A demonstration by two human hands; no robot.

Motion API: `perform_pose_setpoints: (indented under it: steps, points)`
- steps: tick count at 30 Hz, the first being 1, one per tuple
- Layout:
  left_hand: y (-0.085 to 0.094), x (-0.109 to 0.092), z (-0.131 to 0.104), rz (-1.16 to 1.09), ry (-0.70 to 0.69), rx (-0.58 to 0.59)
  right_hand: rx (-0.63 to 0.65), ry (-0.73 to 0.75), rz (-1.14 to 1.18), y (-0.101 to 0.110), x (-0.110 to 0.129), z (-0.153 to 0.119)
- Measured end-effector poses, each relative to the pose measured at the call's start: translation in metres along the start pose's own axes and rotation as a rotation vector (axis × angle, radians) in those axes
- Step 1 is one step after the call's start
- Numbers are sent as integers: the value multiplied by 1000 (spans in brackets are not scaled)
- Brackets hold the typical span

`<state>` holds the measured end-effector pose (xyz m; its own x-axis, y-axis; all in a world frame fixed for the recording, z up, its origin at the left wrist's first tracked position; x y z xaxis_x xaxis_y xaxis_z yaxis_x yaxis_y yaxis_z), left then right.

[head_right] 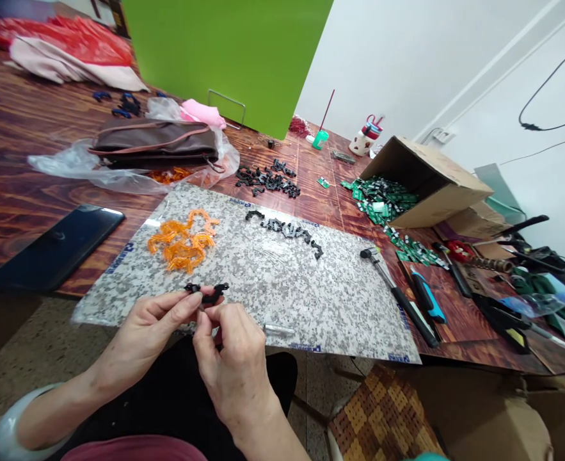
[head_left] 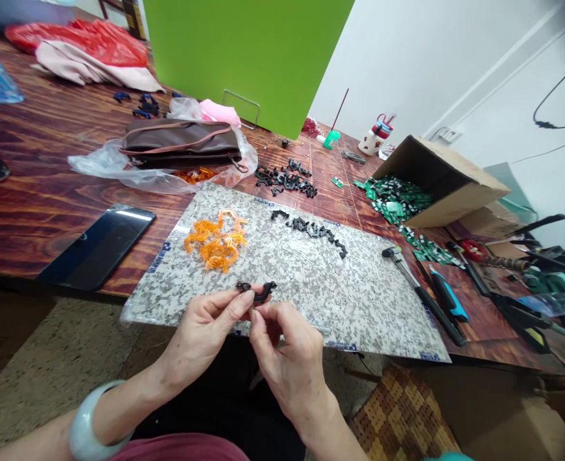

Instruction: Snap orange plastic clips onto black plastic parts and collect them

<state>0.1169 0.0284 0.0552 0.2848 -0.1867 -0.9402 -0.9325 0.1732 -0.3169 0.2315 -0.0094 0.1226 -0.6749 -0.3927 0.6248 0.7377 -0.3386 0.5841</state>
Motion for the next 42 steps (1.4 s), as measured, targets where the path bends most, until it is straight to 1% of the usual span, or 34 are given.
perform_pose_setpoints:
  steps: [6,11,19,27,35,42]
  points:
    - [0,-1,0,29,-39,-4,5,-15,8,0,-2,0]
    - [2,-4,2,86,-79,-18,10,-57,41,-1,-3,0]
    - [1,-4,1,80,-58,-28,2,-82,55,-3,-4,0]
    - [-1,-6,0,100,-65,-17,-26,-92,59,0,-4,1]
    - [1,-10,-1,98,-105,-30,-10,-104,63,-3,-4,0]
    - [6,-19,2,199,-155,-59,46,-189,111,-2,-6,2]
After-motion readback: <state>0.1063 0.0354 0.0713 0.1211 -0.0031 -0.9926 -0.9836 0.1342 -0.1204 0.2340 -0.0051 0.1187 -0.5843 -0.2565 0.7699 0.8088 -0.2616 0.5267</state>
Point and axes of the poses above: each hand's wrist, its own z-axis towards the middle knuckle, its own y-axis out of the back of the hand, x = y × z, the point moved 7 cm from there along z, towards the middle knuckle, and after that the axes turned 4 degrees about -y, right-handed, at the moved point
